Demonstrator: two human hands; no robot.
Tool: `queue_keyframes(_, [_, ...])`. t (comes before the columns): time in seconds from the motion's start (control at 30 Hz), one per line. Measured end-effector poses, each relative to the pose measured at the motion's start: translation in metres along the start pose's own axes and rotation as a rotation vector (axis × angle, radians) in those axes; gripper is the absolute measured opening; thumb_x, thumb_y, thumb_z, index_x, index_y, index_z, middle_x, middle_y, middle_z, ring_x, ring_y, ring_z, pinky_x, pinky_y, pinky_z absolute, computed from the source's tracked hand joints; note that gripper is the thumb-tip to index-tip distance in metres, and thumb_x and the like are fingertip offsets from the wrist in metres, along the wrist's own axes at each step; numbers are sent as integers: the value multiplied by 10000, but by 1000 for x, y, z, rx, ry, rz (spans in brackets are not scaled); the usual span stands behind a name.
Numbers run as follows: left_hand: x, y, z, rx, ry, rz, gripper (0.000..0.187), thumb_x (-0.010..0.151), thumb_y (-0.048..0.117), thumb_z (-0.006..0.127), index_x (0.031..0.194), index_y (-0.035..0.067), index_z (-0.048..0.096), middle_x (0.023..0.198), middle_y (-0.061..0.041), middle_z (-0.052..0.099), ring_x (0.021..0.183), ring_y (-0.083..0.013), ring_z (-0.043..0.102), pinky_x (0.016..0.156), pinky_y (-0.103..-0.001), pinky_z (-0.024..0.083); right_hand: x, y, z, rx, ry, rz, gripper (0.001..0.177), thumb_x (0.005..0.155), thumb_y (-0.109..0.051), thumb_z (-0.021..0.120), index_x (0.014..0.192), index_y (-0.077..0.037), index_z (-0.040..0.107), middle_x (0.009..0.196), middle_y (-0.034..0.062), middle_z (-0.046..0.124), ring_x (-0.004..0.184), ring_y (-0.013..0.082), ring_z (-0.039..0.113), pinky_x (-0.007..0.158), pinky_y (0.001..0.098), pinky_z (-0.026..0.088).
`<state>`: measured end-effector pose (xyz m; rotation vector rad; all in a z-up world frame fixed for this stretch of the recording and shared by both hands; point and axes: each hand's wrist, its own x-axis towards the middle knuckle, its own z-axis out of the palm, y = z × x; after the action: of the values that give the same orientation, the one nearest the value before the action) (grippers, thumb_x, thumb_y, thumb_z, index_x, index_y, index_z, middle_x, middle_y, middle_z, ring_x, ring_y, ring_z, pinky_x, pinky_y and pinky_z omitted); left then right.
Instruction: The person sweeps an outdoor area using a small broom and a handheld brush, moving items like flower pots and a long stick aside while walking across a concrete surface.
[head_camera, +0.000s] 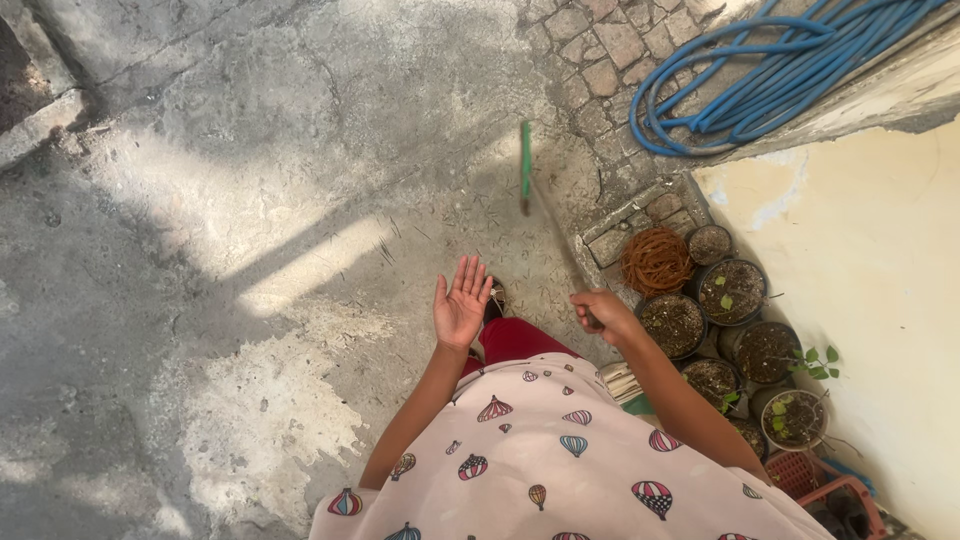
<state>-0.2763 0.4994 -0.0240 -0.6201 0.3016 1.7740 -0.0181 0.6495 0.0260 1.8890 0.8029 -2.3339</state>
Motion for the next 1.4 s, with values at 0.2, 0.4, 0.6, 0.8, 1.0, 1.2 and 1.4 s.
queue_keyframes(0.2, [14,-10,12,65,6,12,631,1093,466,355,1558,40,369,1623,-138,379,1513,-272,343,1262,-468,287,64,-19,-36,32,51,-4,250,951,-100,610,722,-87,512,600,14,527,446,99,475,349,257,276])
queue_keyframes(0.4, [8,-10,5,-4,-5,65,622,1094,452,363,1561,42,380,1629,-130,383,1511,-271,352,1260,-462,294,149,-41,16,204,-84,46,244,900,-7,585,728,-130,464,603,16,506,436,98,445,328,245,212])
queue_keyframes(0.6, [3,5,-15,-85,24,145,582,1101,422,381,1528,29,421,1587,-145,442,1478,-274,399,1252,-483,308,177,-27,139,-90,-274,168,264,853,-46,587,623,-96,468,560,31,494,422,121,436,345,264,223])
queue_keyframes(0.8, [14,25,-8,-130,-3,149,602,1110,444,379,1539,25,425,1581,-145,452,1469,-265,424,1255,-461,325,187,-47,167,163,-564,204,214,894,-36,616,711,-95,523,605,-4,503,474,87,445,385,229,279])
queue_keyframes(1.0, [39,36,27,24,38,62,608,1107,473,355,1548,60,420,1579,-117,459,1470,-255,409,1240,-435,325,136,-54,146,221,-439,90,199,888,-63,639,733,-83,517,598,10,508,458,93,446,376,242,286])
queue_keyframes(1.2, [66,19,61,155,59,-105,624,1098,466,350,1558,44,374,1631,-146,359,1522,-270,323,1260,-459,299,78,-37,109,-22,-11,-131,112,873,-114,632,827,-45,556,613,20,539,477,130,500,429,282,411])
queue_keyframes(1.4, [85,2,77,178,-1,-249,638,1092,462,378,1572,43,357,1646,-147,337,1538,-269,291,1269,-462,275,75,14,74,-126,138,-174,199,847,-79,576,682,26,543,572,91,534,428,196,527,385,328,380])
